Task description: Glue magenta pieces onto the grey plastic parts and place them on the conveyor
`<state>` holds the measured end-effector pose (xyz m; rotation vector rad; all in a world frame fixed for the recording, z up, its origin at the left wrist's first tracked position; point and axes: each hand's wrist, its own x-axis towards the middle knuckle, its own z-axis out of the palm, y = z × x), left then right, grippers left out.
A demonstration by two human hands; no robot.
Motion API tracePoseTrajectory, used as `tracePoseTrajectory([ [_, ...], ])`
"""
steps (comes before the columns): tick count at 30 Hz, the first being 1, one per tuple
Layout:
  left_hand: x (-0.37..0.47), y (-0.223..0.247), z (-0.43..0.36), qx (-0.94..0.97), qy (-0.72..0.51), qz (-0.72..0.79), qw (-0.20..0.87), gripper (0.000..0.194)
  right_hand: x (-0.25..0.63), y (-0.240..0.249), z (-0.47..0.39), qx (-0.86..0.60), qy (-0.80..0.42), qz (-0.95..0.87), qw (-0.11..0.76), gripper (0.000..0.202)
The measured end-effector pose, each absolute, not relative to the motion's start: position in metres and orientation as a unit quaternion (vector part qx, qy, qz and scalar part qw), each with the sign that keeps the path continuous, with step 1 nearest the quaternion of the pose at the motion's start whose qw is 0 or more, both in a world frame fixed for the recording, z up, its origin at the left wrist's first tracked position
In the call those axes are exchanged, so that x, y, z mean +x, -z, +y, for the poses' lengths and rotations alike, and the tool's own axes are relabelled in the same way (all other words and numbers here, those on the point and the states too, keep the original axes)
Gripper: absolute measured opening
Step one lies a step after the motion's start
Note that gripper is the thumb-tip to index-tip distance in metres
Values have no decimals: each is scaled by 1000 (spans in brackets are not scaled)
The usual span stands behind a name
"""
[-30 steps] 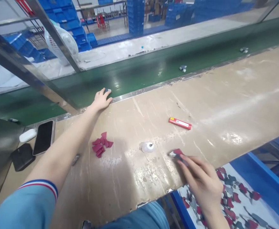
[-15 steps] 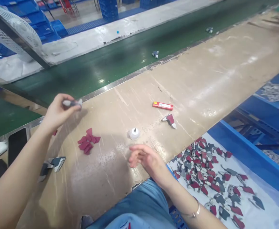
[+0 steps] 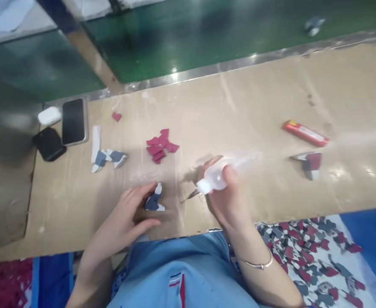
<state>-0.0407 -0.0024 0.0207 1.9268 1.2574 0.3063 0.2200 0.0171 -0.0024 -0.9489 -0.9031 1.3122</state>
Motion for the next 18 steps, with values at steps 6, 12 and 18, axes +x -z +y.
tracePoseTrajectory([
  [6,-27,-12,-6,754,-138,510,389,57,185,1,-11,-483,-341,-607,531,32],
  [12,-24,-11,-4,718,-189,539,397,54,178,12,-13,-472,-302,-587,584,32],
  [18,-24,-8,-4,714,-218,536,393,60,180,16,-15,-462,-321,-586,583,34],
])
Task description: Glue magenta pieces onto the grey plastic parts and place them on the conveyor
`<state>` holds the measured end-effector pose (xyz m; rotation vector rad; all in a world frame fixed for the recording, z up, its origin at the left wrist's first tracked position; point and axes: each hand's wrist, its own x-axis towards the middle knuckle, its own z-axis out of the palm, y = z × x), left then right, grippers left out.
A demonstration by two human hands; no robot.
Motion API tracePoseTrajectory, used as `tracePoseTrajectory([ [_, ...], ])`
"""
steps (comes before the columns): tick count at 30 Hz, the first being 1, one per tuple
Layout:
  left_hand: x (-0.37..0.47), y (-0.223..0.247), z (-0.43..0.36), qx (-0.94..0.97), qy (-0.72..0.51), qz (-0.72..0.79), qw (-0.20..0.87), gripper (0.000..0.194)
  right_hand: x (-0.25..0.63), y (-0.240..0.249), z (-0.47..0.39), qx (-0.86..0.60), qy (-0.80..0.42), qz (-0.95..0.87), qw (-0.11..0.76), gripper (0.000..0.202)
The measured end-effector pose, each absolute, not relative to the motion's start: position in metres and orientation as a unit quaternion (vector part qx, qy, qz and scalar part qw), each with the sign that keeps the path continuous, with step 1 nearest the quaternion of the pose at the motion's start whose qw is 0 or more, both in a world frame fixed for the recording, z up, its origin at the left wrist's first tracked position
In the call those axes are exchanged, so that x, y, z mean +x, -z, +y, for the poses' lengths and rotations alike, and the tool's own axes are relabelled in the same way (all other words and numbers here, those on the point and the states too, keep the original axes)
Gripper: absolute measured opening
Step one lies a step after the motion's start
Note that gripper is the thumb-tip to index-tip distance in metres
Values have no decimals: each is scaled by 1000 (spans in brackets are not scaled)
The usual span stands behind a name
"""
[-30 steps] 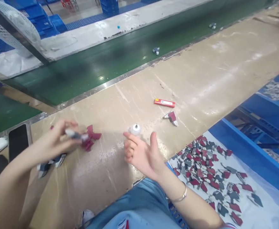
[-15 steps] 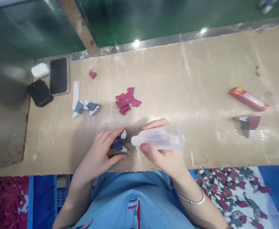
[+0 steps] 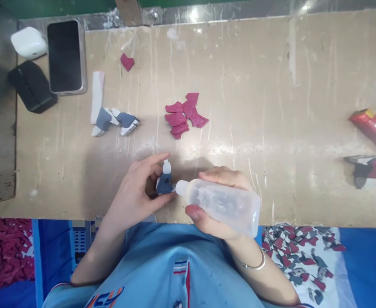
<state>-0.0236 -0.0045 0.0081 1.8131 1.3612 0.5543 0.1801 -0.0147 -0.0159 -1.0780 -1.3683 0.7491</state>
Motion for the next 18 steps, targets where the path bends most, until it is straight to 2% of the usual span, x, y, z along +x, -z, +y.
tracePoseTrajectory([
  [6,-24,-7,-4,715,-223,527,402,57,178,18,-16,-486,-319,-582,569,40],
  [13,-23,-8,-5,701,-227,538,410,59,180,17,-17,-500,-269,-596,568,33],
  [18,-23,-9,-5,695,-219,544,416,56,178,16,-17,-463,-297,-616,564,34],
])
